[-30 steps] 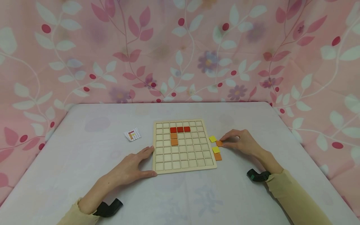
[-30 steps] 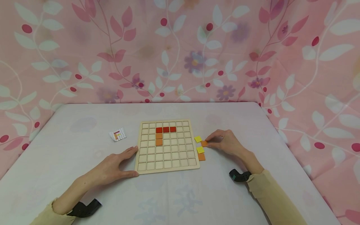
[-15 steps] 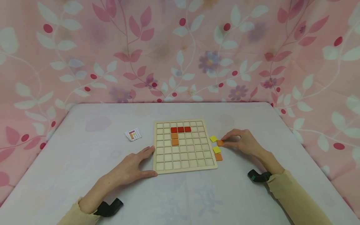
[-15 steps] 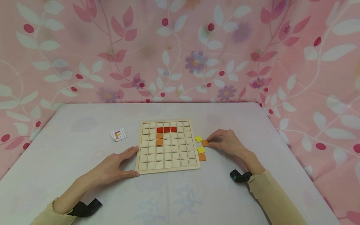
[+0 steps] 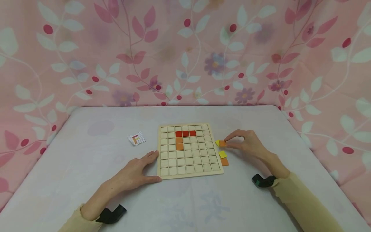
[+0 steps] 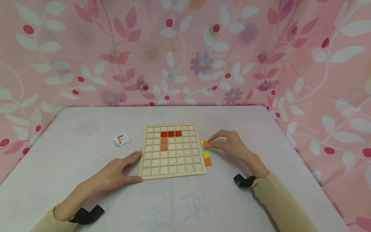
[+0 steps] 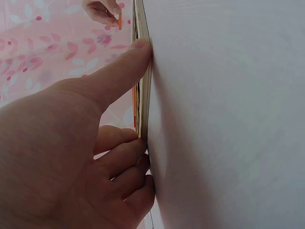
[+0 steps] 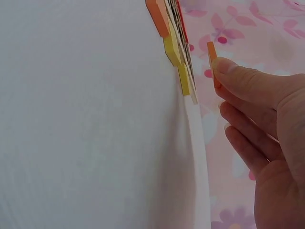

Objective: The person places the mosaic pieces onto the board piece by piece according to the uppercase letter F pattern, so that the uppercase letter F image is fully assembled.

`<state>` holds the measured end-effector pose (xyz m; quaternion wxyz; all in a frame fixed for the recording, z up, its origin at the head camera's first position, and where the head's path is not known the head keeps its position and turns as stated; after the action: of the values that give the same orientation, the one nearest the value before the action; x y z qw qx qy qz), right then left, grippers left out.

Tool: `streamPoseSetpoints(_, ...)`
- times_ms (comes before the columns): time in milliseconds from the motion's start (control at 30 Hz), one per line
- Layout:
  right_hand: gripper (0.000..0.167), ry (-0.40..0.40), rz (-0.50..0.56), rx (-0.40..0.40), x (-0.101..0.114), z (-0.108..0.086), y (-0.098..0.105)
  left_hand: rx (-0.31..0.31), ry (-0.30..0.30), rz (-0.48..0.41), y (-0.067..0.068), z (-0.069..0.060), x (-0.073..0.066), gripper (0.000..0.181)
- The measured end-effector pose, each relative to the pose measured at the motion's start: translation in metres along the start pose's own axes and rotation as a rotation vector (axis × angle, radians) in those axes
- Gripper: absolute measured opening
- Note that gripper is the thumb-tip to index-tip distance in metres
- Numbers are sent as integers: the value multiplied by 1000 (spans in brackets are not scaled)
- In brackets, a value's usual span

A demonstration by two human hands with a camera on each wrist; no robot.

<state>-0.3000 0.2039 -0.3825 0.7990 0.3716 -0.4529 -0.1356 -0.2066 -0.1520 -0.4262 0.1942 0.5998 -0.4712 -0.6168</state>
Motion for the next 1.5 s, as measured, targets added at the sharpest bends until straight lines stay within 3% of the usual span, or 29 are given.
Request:
streamPoseSetpoints(400,21,-70,53,16,18,22,-30,2,2,-3,0,0,2,99)
streamPoseSetpoints(1133,18,92,176,45,87,61,-87,-11,-21,2,1,0,-1,97)
streamPoseSetpoints(1400,20,155,176,61,102,64,-104,-8,-11,9,0,0,1,98)
streamPoseSetpoints(1500,19,136,167,80,98,62,-110,-4,-7,4,0,0,1,97)
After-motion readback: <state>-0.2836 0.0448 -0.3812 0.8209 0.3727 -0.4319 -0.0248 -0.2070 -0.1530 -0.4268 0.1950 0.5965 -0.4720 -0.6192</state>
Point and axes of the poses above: each hand's wrist, its own z-axis towards the middle knuckle, its own y-axis out of the back of the hand, x = y × z, the point moved 10 cm from there along z, towards the middle knuckle
